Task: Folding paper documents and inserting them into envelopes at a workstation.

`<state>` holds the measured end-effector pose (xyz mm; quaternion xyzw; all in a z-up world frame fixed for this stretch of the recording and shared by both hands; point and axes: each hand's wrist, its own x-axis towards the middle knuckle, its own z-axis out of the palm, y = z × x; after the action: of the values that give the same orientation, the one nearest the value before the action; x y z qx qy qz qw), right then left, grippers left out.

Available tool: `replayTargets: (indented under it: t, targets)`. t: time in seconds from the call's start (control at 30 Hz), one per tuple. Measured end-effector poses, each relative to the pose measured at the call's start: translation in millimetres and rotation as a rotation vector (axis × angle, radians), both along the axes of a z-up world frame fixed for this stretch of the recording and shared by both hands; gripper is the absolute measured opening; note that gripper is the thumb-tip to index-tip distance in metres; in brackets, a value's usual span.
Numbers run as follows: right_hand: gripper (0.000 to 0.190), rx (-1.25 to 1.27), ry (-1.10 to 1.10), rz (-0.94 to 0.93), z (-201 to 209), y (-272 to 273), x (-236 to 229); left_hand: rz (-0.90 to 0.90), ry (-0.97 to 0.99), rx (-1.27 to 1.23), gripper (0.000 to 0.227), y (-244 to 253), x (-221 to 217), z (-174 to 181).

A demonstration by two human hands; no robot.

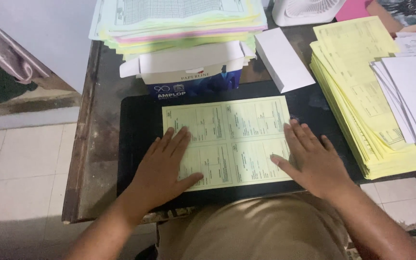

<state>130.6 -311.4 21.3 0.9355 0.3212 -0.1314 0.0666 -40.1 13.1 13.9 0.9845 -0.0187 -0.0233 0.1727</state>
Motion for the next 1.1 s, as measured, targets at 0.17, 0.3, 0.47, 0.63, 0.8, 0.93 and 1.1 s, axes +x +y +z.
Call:
replayTargets:
  t: [0.17,0.3,0.47,0.63,0.8,0.93,1.1]
  targets:
    - [0.078,0.120,-0.106,0.087,24,17,7,0.005,-0.091,-0.049,0.093,-4,24,6]
    - [0.070,0.443,-0.018,0.221,33,65,0,-0.076,-0.131,-0.099,0.098,-40,53,27]
    - [0.072,0.391,0.070,0.295,-5,103,15,-0.171,-0.083,0.006,0.106,-47,86,-2]
    - [0.079,0.139,0.099,0.229,-9,93,23,-0.135,0.020,0.057,0.104,-35,83,-7]
    - [0.079,0.178,0.112,0.192,-5,79,26,-0.058,-0.009,0.033,0.096,-16,64,-9]
    - [0.075,0.181,0.104,0.160,-6,59,22,-0.040,-0.020,0.031,0.093,-6,43,-8]
    - [0.070,0.186,0.085,0.147,-7,35,22,0.034,0.046,0.062,0.090,7,20,1]
